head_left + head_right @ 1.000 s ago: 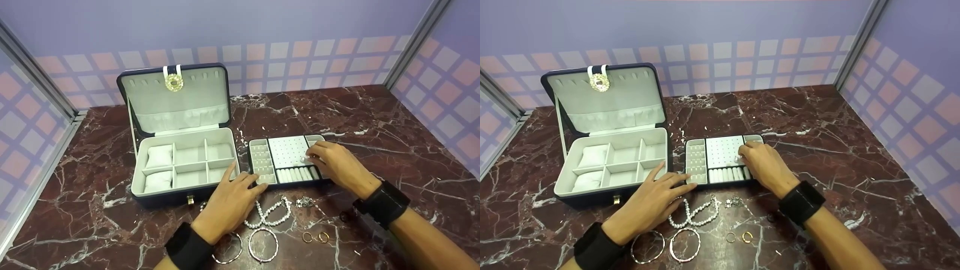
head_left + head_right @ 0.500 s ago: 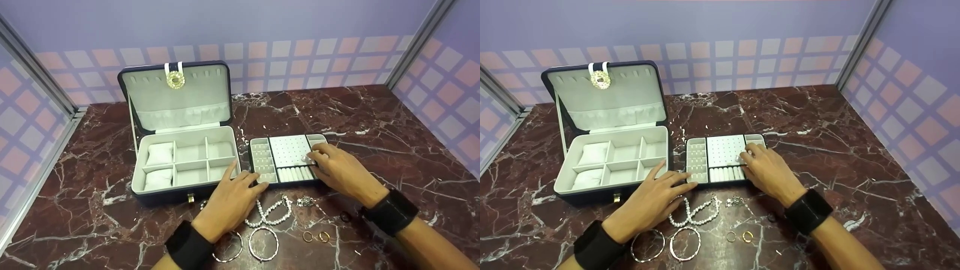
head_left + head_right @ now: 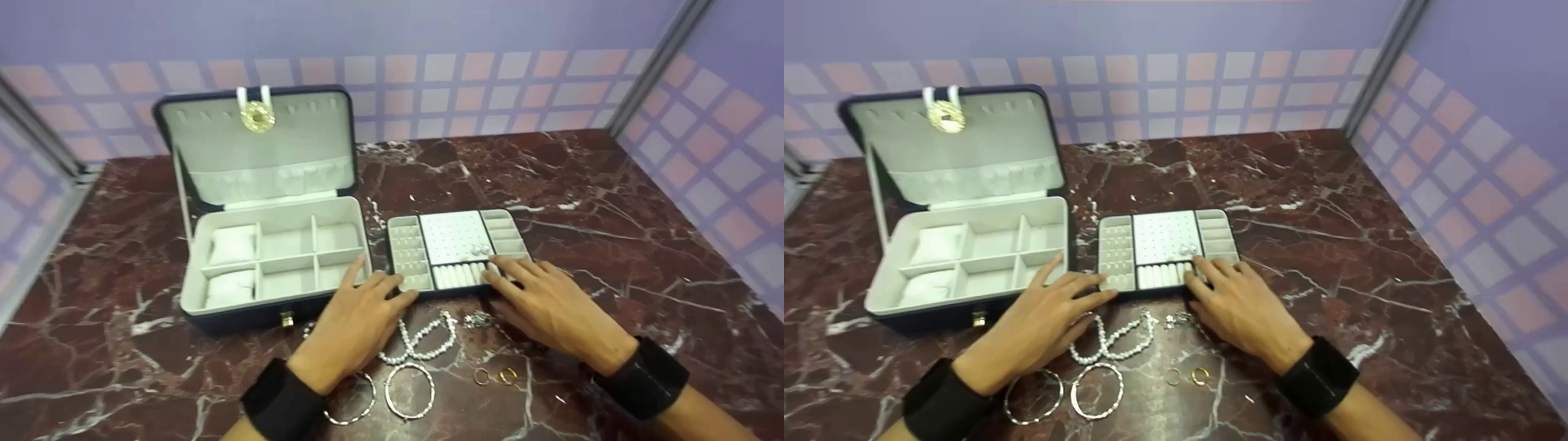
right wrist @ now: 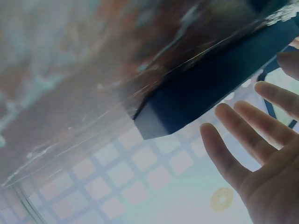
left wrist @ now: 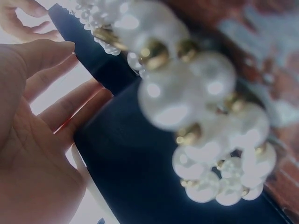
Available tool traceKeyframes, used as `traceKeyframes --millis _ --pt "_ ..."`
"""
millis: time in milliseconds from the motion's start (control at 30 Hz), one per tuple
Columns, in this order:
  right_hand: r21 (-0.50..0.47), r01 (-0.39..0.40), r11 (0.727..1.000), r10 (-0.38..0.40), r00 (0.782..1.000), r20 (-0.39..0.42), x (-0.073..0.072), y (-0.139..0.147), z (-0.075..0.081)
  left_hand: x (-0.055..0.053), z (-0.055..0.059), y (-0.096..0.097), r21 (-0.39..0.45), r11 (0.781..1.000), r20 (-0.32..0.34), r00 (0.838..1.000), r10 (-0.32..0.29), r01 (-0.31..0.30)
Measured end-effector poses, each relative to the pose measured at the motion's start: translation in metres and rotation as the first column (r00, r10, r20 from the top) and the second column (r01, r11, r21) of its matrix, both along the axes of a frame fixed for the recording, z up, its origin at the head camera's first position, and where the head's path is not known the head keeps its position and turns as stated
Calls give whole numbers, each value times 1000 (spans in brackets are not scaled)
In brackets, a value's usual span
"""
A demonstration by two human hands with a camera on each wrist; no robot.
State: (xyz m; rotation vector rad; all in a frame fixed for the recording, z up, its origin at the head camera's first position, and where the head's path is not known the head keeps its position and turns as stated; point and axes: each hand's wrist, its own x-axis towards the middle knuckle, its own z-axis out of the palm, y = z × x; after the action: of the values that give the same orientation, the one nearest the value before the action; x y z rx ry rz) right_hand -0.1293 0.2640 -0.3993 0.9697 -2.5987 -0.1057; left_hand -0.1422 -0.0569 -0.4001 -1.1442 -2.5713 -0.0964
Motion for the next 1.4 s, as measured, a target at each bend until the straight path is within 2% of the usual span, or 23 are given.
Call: traceKeyframes --millis 133,400,600,800,1167,1400 --pt "-19 -18 1000 18 1000 7 9 -2 6 -2 5 -6 -9 1000 -9 1000 13 -13" --pt "-80 -91 993 93 996 18 27 11 15 -3 12 -7 -15 1000 -18 1000 18 -19" --pt "-99 -86 991 97 988 118 39 25 19 -5 19 -6 -31 999 -21 1000 16 -17" --pt "-74 -83 994 97 973 209 47 30 17 -4 17 -8 -27 999 -16 1000 21 -21" --pt "-87 -106 991 123 966 228 46 29 12 -2 9 -6 -39 999 4 1000 28 -28" --pt "-62 -91 994 103 967 235 49 30 11 1 4 -3 -27 999 6 1000 22 -21"
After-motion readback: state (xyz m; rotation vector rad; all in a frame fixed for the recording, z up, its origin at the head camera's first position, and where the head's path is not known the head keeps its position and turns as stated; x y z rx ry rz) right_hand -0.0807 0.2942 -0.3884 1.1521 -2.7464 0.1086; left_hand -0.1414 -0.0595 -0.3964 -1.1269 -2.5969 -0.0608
